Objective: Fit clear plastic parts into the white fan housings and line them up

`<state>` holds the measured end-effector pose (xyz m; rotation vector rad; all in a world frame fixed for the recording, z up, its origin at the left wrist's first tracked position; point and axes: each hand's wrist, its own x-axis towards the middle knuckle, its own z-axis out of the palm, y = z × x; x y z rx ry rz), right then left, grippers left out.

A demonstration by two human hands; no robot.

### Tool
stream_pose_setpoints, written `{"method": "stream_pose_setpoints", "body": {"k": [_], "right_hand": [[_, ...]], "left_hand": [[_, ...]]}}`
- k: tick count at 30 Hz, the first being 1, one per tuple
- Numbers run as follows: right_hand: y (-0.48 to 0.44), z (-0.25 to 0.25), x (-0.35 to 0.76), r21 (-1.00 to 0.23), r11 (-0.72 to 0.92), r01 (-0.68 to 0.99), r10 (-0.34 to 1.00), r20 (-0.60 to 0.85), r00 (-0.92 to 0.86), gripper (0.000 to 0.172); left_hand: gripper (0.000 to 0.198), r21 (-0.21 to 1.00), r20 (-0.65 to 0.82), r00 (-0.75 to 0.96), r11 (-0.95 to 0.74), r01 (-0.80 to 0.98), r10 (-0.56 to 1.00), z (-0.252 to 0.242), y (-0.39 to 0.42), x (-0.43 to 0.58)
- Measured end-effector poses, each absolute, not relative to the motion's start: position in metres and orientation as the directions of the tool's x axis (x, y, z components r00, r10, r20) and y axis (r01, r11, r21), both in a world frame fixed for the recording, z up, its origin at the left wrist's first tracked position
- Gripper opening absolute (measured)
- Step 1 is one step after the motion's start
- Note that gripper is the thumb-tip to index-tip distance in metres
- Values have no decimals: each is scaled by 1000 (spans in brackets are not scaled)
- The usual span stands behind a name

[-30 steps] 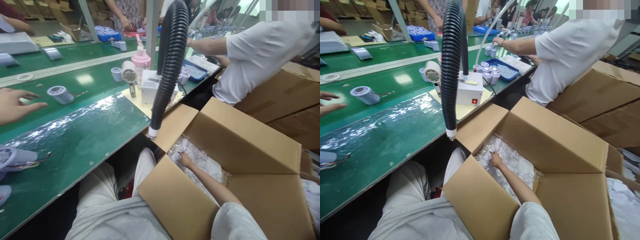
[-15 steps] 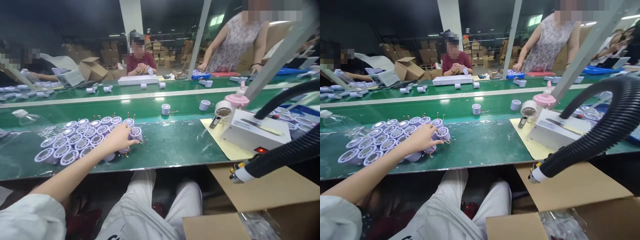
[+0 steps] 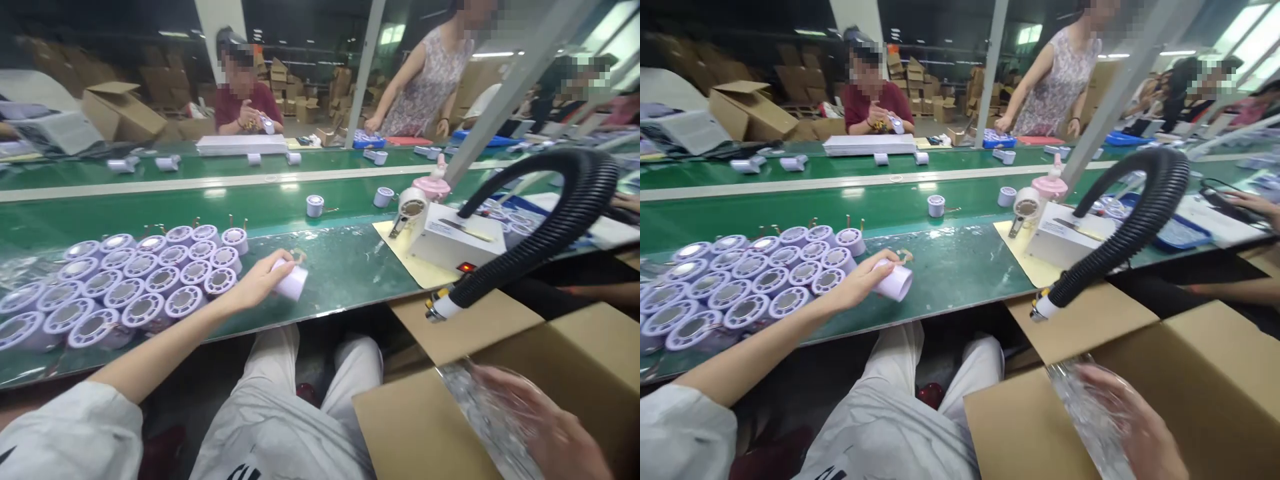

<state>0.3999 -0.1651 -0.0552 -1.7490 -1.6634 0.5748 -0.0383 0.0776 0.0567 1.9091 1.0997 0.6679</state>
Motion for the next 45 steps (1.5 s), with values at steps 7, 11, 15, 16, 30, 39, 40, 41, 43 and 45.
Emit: {"method": "stream_pose_setpoints", "body": {"k": [7,11,15,16,30,39,40,41,43,45], "right_hand": [[-120,25,233,-595,202,778,978,168,-126,49],[-110,16,214,-550,149,822,989,102,-110,28],[-110,10,212,-754,34,655,999,2,-49,5],[-111,11,211,-798,2,602,999,-20,-31,8],[-109,10,207,-911,-105,399,991,-63,117,22],[-105,8,220,-983,-175,-62,960,-184,212,32],[-106,7,222,-980,-169,-102,965,-185,187,28],[-106,7,224,-984,-148,-99,976,-161,147,21],[-109,7,226,-997,-48,54,997,-44,61,18],[-114,6,225,-946,107,305,994,107,-16,38]], "left_hand": [[27,984,-125,843,-43,173,523,14,19,28],[20,919,46,875,-364,152,482,14,8,30],[18,902,79,832,-395,176,549,10,2,29],[22,910,93,811,-381,167,578,7,1,30],[62,845,212,838,-525,102,504,-17,9,24],[65,993,13,903,-114,40,429,-17,-1,26],[64,999,-27,896,-26,43,443,-15,-3,26],[63,997,-64,885,56,43,461,-14,-6,26],[63,978,-144,853,206,44,502,-11,-9,26],[62,947,-210,830,320,40,516,-10,-11,25]]}}
